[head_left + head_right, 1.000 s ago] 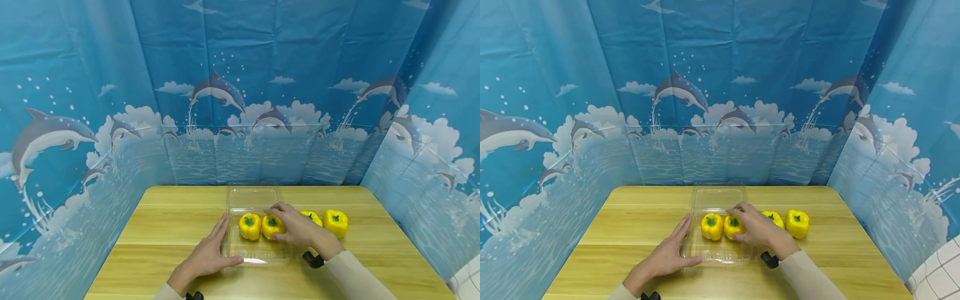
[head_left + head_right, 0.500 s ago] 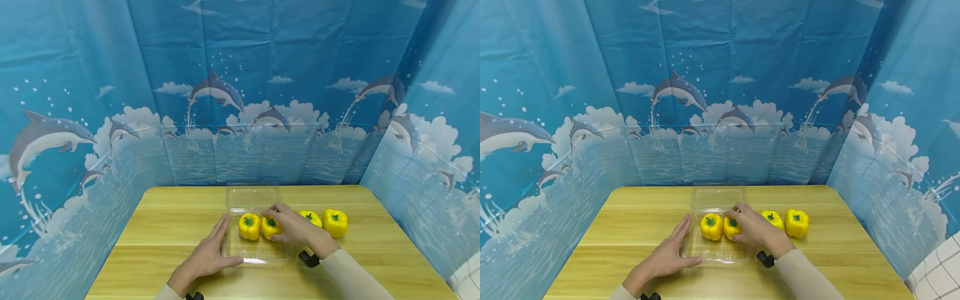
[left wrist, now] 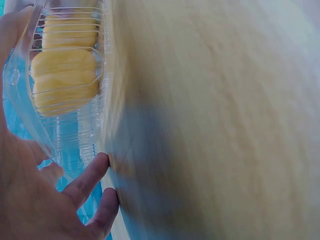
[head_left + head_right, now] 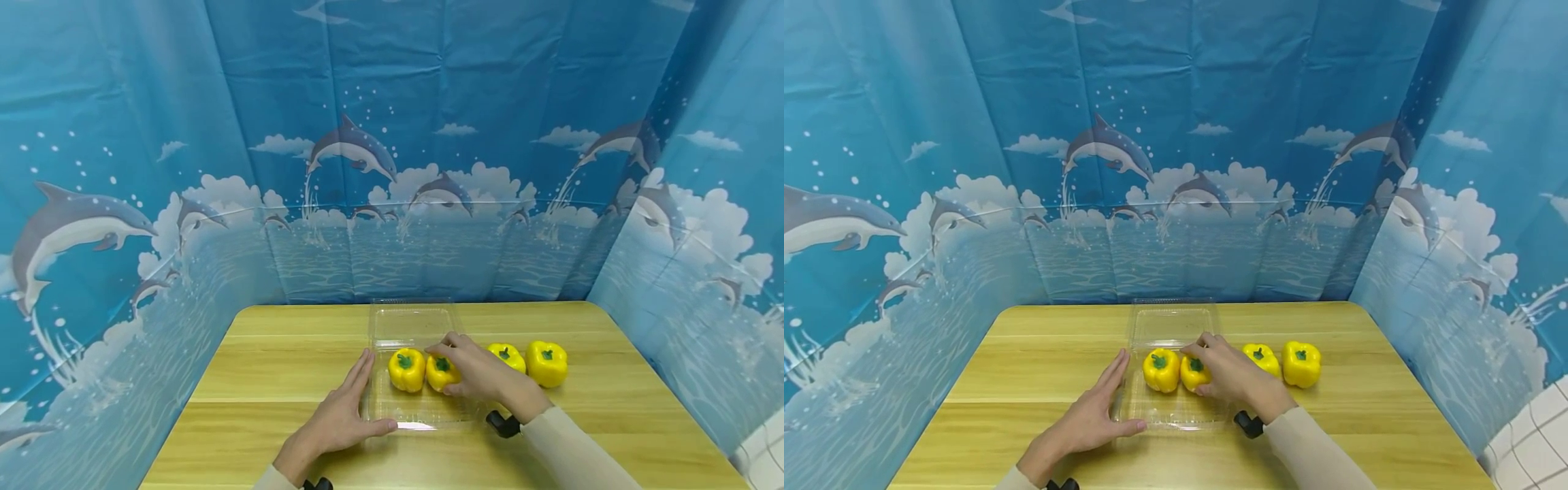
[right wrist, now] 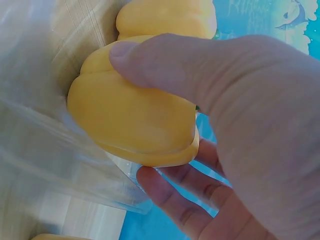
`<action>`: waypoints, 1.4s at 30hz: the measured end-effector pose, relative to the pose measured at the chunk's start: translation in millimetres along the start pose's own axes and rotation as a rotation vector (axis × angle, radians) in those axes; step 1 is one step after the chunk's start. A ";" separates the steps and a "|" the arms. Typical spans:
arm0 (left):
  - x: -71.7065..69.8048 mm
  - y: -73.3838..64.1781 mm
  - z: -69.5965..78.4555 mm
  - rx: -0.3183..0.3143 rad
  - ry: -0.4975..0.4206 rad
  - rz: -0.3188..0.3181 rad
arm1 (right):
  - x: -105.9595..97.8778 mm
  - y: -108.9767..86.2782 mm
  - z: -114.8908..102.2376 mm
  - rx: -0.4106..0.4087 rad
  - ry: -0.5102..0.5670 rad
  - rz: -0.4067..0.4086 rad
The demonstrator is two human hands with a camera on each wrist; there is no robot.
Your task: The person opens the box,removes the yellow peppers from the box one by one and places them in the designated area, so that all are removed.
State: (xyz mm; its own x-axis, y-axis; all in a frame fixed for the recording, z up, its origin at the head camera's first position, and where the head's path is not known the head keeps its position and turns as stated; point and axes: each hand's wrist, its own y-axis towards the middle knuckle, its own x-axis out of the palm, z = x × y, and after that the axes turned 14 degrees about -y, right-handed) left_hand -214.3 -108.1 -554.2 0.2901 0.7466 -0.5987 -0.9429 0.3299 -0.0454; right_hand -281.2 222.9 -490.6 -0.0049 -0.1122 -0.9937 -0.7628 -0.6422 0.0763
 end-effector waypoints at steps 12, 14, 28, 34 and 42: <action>0.8 -0.7 0.2 0.000 -0.002 0.003 | 1.0 -0.7 0.2 -0.013 -0.003 0.014; 0.6 -0.7 0.8 -0.001 -0.001 0.002 | 0.6 -0.9 0.3 -0.011 0.001 0.013; 1.2 -2.1 3.0 -0.004 0.000 0.002 | 2.5 -2.6 1.9 -0.012 0.013 0.019; 1.1 -2.5 3.5 -0.004 -0.005 -0.005 | 2.9 -3.7 2.2 -0.010 0.012 0.020; 1.0 -0.7 1.6 0.009 0.000 0.008 | 2.1 -3.9 3.3 -0.013 0.018 0.029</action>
State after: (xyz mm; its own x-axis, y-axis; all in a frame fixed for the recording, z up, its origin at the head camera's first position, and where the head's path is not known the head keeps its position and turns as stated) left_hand -213.1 -106.7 -553.5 0.2826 0.7493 -0.5989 -0.9437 0.3289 -0.0339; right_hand -280.3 227.7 -493.3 -0.0151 -0.1446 -0.9894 -0.7543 -0.6479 0.1062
